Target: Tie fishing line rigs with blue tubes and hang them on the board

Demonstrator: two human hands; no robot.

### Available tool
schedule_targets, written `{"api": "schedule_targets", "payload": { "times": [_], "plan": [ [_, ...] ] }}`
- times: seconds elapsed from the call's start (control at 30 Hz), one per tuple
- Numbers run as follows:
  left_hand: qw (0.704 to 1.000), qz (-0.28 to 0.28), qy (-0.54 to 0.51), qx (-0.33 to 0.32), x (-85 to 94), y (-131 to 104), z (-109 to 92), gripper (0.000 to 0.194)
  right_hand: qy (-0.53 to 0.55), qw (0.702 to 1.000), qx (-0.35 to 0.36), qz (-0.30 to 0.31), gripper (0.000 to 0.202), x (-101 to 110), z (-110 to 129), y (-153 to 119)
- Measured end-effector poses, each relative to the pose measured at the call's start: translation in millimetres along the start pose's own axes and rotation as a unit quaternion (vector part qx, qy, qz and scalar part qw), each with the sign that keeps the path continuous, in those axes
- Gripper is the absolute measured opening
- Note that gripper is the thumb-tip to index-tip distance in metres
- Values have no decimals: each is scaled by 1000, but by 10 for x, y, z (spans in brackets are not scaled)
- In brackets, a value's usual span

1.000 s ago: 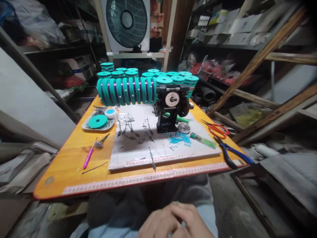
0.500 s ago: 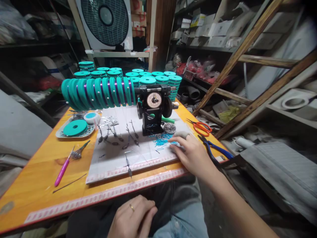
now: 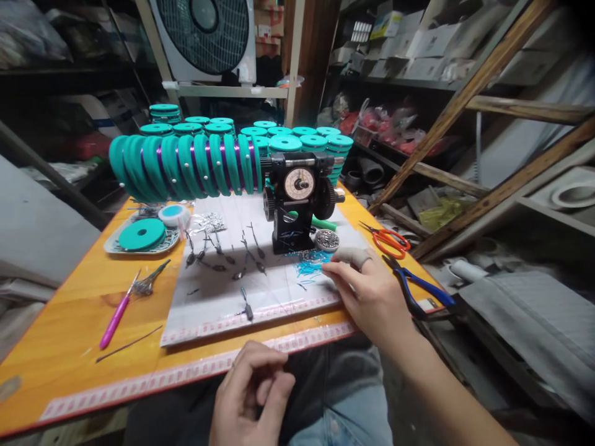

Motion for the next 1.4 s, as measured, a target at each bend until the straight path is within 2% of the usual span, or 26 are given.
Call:
{"api": "schedule_targets", "payload": {
  "times": [0.1, 0.3, 0.4, 0.5, 0.57, 0.67, 0.77, 0.83, 0.9, 1.0, 1.07, 1.17, 1.3, 1.4],
  "plan": [
    [997, -5, -36, 65, -66, 30, 12, 21, 14, 1000, 15, -4, 17, 6, 77, -54],
    [993, 17, -58, 97, -166, 133, -63, 28, 73, 997, -5, 34, 11, -101, 134, -54],
    [997, 29, -30, 70, -178, 216, -124, 32, 137, 987, 7, 77, 10, -118, 321, -88],
    [999, 36, 32, 17, -158, 282, -204, 16, 163, 981, 36, 97, 12, -97, 537, -142],
    [997, 42, 69, -9, -140, 300, -235, 15, 162, 980, 49, 103, 14, -101, 593, -161],
    [998, 29, 56, -2, -84, 299, -223, 17, 122, 989, 38, 70, 13, -98, 445, -124],
    [998, -3, -8, 62, -25, 272, -148, 21, 67, 998, 1, 15, 12, -90, 134, -34],
    [994, -4, -40, 103, -31, 246, -97, 29, 55, 998, -19, 6, 12, -119, -16, 15],
    [989, 17, -70, 132, -67, 224, -55, 37, 48, 998, -28, 5, 14, -139, -43, 25],
    [978, 63, -120, 161, -138, 189, -18, 41, 115, 993, -37, -7, 20, -123, 140, -67],
    [971, 78, -150, 169, -160, 162, -24, 41, 260, 963, -77, 2, 24, -160, 307, -181],
    [962, 90, -182, 184, -173, 103, -41, 39, 456, 875, -164, 19, 29, -296, 518, -342],
    [966, 85, -160, 183, -120, 49, -57, 40, 557, 801, -218, -19, 15, -362, 597, -391],
    [984, 56, -112, 130, -17, 60, -111, 34, 596, 762, -254, -7, 9, -395, 580, -381]
  ]
}}
Point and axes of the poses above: each hand's wrist, its own y-axis towards the middle knuckle, its own x-axis out of the back of the hand, z = x × y, the point moved 8 cm from there along y, towards the middle knuckle, and after that the axes turned 11 degrees about y, right-handed, at the moved point
